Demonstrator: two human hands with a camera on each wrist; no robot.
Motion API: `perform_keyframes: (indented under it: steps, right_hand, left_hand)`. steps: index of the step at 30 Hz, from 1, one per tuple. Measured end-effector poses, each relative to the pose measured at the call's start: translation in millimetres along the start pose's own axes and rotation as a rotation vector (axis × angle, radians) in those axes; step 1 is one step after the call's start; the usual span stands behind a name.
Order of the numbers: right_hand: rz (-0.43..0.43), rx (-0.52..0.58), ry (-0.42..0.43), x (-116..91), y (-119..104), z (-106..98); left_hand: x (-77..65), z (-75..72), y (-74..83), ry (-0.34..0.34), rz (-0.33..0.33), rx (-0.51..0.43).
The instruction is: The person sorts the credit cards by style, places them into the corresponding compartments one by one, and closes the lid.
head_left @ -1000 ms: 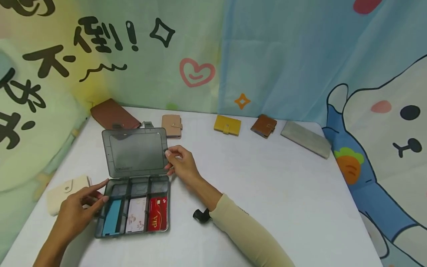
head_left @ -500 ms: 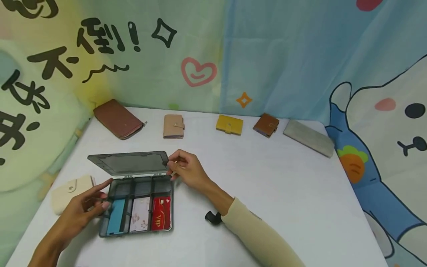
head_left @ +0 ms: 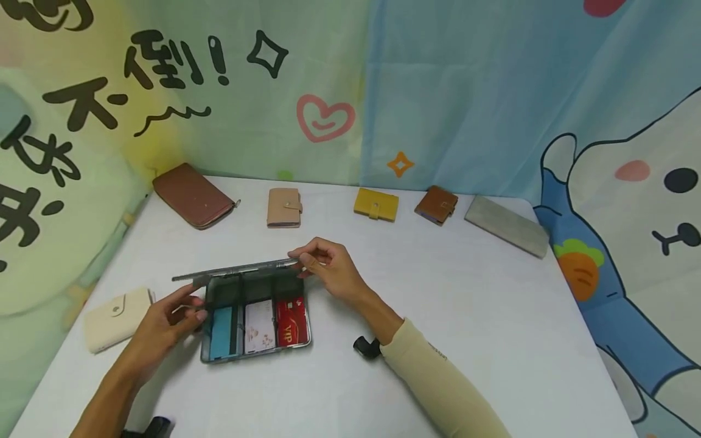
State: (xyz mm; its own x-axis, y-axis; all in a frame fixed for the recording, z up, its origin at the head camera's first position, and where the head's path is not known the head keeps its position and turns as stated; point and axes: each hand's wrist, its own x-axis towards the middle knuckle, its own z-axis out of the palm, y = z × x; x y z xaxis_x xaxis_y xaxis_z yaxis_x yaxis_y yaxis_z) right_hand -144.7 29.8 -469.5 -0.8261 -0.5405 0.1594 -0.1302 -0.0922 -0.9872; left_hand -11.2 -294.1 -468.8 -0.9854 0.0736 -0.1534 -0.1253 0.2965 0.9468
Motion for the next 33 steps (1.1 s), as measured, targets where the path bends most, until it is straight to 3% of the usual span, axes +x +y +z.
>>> perform_keyframes:
  steps: [2, 6, 8, 9, 13, 19, 24, 28, 33]
  right_hand:
    - [0.015, -0.041, 0.016, 1, 1, -8]
    - [0.053, -0.197, 0.036, -5, 0, -21]
    - [0.065, -0.29, 0.036, -13, -2, -26]
    - [0.069, -0.341, 0.037, -17, -3, -28]
    - [0.065, -0.509, -0.017, -38, -10, -29]
    - [0.011, -0.913, -0.242, -57, -16, -13]
    - [-0.049, -1.238, -0.248, -62, -18, 4]
    - [-0.068, -1.358, -0.222, -62, -19, 13]
    - [-0.058, -1.355, -0.209, -61, -19, 16]
  left_hand:
    - [7.4, 3.5, -0.1, -0.017, -0.021, -0.122]
    - [16.9, 5.4, -2.3, -0.083, -0.021, -0.473]
    - [18.8, 5.7, -1.1, -0.103, -0.011, -0.567]
    - [19.3, 6.6, 0.2, -0.104, 0.0, -0.565]
    - [20.6, 14.2, 8.5, -0.08, 0.039, -0.329]
    - [25.9, 31.9, 18.4, -0.064, 0.139, 0.064]
    - [25.9, 46.3, 25.7, -0.081, 0.224, 0.334]
    - [21.8, 55.5, 31.0, -0.077, 0.222, 0.515]
    - [22.8, 70.3, 34.6, -0.065, 0.227, 0.74]
